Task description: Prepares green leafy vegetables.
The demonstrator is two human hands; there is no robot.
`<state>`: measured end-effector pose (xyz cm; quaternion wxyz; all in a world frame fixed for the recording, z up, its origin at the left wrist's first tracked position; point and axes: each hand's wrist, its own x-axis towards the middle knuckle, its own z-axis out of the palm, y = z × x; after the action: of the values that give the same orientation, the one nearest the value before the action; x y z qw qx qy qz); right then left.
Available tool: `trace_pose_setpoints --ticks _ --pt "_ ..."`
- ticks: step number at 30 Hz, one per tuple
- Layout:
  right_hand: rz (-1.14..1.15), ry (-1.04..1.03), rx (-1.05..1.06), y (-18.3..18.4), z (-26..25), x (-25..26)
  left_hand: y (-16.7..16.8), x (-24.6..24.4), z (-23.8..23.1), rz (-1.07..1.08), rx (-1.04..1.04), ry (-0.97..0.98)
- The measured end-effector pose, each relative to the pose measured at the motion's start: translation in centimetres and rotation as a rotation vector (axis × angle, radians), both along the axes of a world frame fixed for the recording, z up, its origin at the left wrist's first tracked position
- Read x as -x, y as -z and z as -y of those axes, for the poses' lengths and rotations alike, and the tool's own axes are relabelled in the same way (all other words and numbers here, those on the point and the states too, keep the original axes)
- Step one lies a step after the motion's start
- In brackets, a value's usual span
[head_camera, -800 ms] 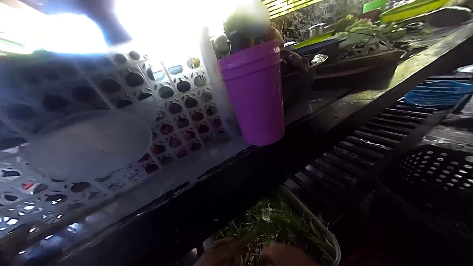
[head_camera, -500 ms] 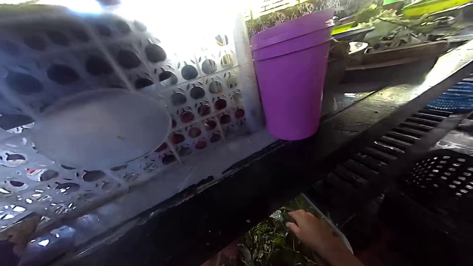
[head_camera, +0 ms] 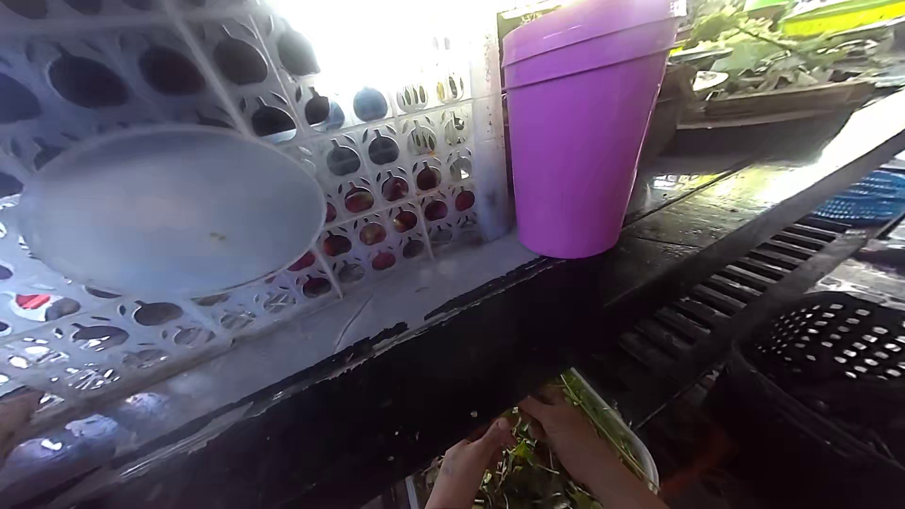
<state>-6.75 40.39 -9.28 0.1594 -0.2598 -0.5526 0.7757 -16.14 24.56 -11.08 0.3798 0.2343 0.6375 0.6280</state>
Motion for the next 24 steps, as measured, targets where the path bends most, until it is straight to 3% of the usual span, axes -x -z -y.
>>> trace_pose_setpoints --ticks 4,8,12,15,18,20,24 --pt "-0.052 -0.049 -0.078 -0.1 0.8 -0.4 0.9 -0.1 -0.6 -0.027 0.009 -0.327" --pt "-0.236 -0.003 -0.169 -0.2 1.6 -0.8 1.5 0.3 -1.2 -0.336 0.146 -0.505" --pt "-0.407 0.183 -0.19 -0.4 1.0 -1.1 2.4 1.5 -1.3 -0.43 0.321 -0.599" --pt "-0.421 0.299 -0.153 -0.8 -0.7 -1.2 2.5 1.9 -0.8 -0.464 0.404 -0.505" --pt "-0.32 0.311 -0.076 -0.6 -2.2 -1.4 2.5 2.3 -0.3 -0.418 0.591 -0.189" --pt "-0.289 0.308 -0.025 -0.4 -2.5 -1.3 2.5 2.3 -0.2 -0.414 0.669 -0.079" --pt "-0.319 0.35 0.172 -0.7 -3.0 -1.2 0.5 2.1 0.5 -0.518 0.579 0.035"
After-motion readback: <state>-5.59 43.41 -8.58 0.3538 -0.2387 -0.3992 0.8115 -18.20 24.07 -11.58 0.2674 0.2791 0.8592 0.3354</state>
